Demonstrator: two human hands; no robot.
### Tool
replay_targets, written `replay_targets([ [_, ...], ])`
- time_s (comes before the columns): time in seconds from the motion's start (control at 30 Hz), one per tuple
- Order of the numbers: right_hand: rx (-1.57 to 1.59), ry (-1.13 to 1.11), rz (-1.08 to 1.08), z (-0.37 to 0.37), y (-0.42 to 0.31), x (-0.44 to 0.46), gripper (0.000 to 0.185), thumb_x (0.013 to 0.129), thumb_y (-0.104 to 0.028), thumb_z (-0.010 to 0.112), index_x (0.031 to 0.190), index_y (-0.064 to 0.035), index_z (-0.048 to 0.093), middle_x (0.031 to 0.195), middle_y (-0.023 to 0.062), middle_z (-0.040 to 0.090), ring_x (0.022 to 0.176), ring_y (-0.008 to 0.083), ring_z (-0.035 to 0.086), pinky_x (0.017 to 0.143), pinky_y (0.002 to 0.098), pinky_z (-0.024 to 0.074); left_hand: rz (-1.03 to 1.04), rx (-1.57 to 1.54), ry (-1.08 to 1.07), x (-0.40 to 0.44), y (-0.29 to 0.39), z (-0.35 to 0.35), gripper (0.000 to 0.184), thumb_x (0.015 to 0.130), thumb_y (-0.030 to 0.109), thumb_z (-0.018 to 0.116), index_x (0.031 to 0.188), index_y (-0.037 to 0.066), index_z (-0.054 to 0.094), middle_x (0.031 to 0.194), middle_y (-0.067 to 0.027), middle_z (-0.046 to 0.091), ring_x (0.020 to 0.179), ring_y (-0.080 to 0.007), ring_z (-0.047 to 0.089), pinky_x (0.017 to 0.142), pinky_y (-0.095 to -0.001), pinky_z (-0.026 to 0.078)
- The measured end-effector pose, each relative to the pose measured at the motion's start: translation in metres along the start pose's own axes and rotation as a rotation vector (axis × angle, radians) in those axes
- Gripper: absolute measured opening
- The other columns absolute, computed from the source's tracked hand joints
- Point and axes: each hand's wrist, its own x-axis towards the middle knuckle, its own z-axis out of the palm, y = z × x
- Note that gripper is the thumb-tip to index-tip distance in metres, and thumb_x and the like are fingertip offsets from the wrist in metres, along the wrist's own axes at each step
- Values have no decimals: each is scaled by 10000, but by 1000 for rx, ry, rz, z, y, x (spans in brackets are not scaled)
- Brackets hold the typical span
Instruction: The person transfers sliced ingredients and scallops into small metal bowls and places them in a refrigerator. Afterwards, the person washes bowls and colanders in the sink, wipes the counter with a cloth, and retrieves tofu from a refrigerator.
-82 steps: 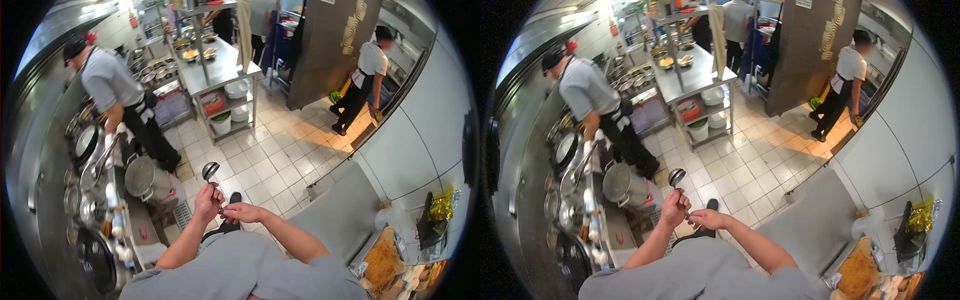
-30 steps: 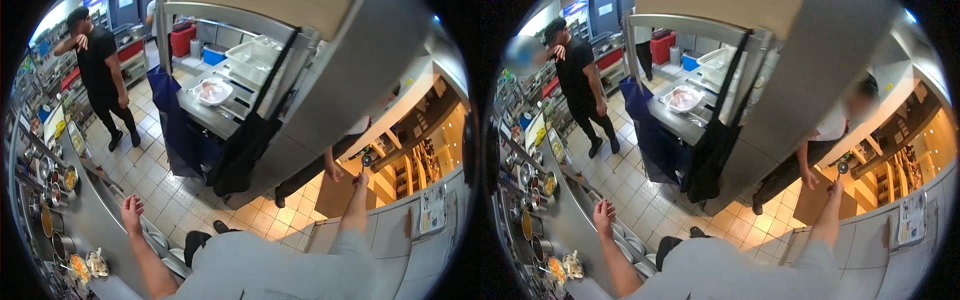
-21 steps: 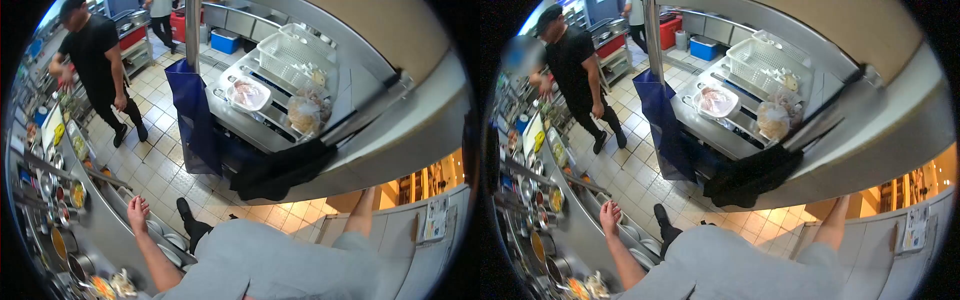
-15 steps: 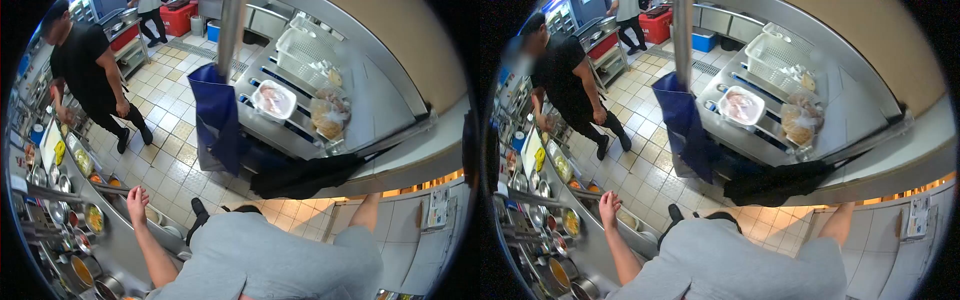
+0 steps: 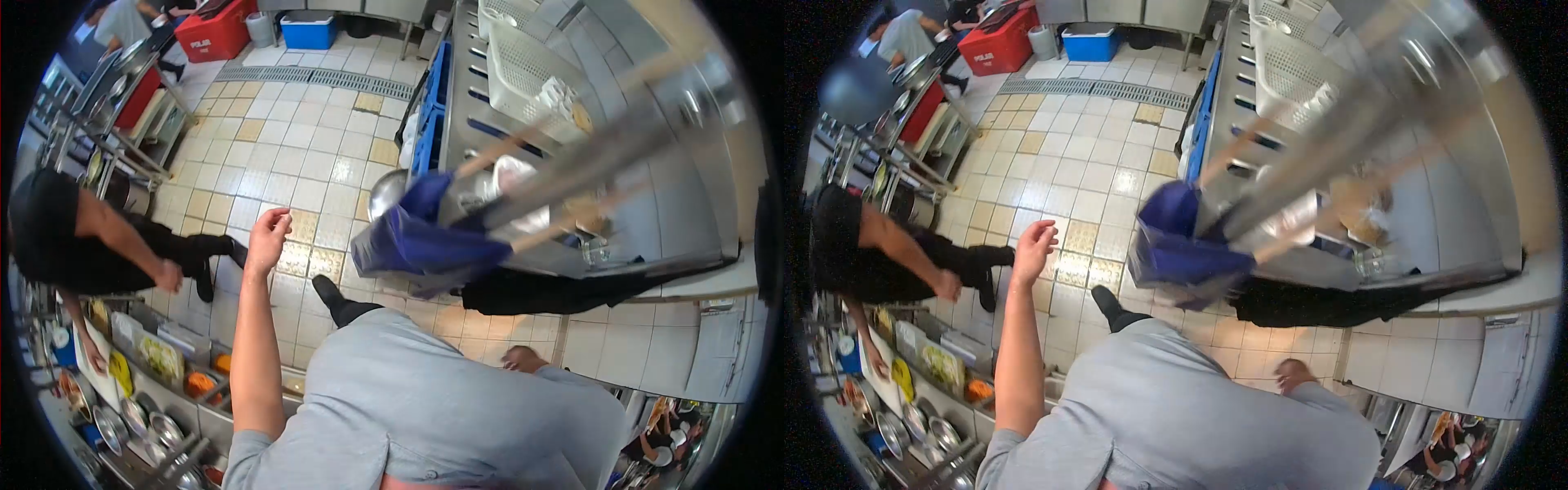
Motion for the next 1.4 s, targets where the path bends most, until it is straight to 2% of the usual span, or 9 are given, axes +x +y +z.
replay_targets([
  [0.07,-96,-226,42,58,-52,80,246,917,-242,656,864,-8,715,862,139,685,746,257,647,605,466,515,65,212,-13,75,-73,-25,313,954,231,640,1155,-8,661,992,-127,720,887,-179,670,773,-314,524],
  [0.17,-440,-241,-109,130,-240,34,566,854,-561,679,1157,-84,691,958,107,700,847,274,651,748,457,534,-92,379,70,130,-179,-90,338,904,270,674,1076,-21,693,886,-168,739,799,-244,709,738,-358,543],
  [0.23,101,-102,-725,137,-336,-87,512,827,-541,712,1100,-108,705,983,79,698,888,265,656,771,450,545,-152,284,183,129,-182,-127,234,939,204,646,944,-26,688,730,-66,677,632,-144,614,575,-305,494],
  [0.57,-252,25,-750,193,-714,41,445,821,-468,707,1051,-86,707,970,95,700,889,267,662,763,448,546,-445,-117,459,275,-240,-334,210,924,216,652,1004,29,703,823,-56,684,656,-150,636,583,-305,526],
  [0.7,-267,68,-639,192,-815,49,419,819,-438,705,1031,-77,708,965,102,700,889,267,664,759,447,546,-440,-41,371,407,-217,-417,221,936,243,614,924,39,697,703,-47,633,605,-128,592,524,-293,470],
  [0.83,-216,89,-642,191,-924,36,392,816,-409,703,1011,-69,709,960,108,701,889,268,667,756,446,546,34,653,214,559,-129,-476,368,900,339,618,893,-19,699,853,-204,720,784,-330,684,719,-459,524],
  [1.03,-386,67,-787,209,-1122,52,353,813,-365,700,982,-55,711,952,118,701,889,269,671,750,445,547,12,206,283,775,-35,-474,254,881,265,636,1026,66,697,951,-159,715,920,-269,677,804,-395,538],
  [1.3,-819,132,-932,63,-1395,171,301,808,-306,696,943,-38,713,941,132,703,889,270,676,743,443,547,-498,1009,-147,857,-218,-586,442,899,439,572,966,40,749,1074,-224,704,1034,-391,660,920,-473,519],
  [1.4,-1066,250,-1088,-74,-1555,256,281,806,-284,695,928,-31,714,937,136,703,890,271,678,741,443,547,-890,597,403,822,-199,-632,453,890,444,614,975,20,748,1025,-235,710,989,-341,687,875,-436,538],
])
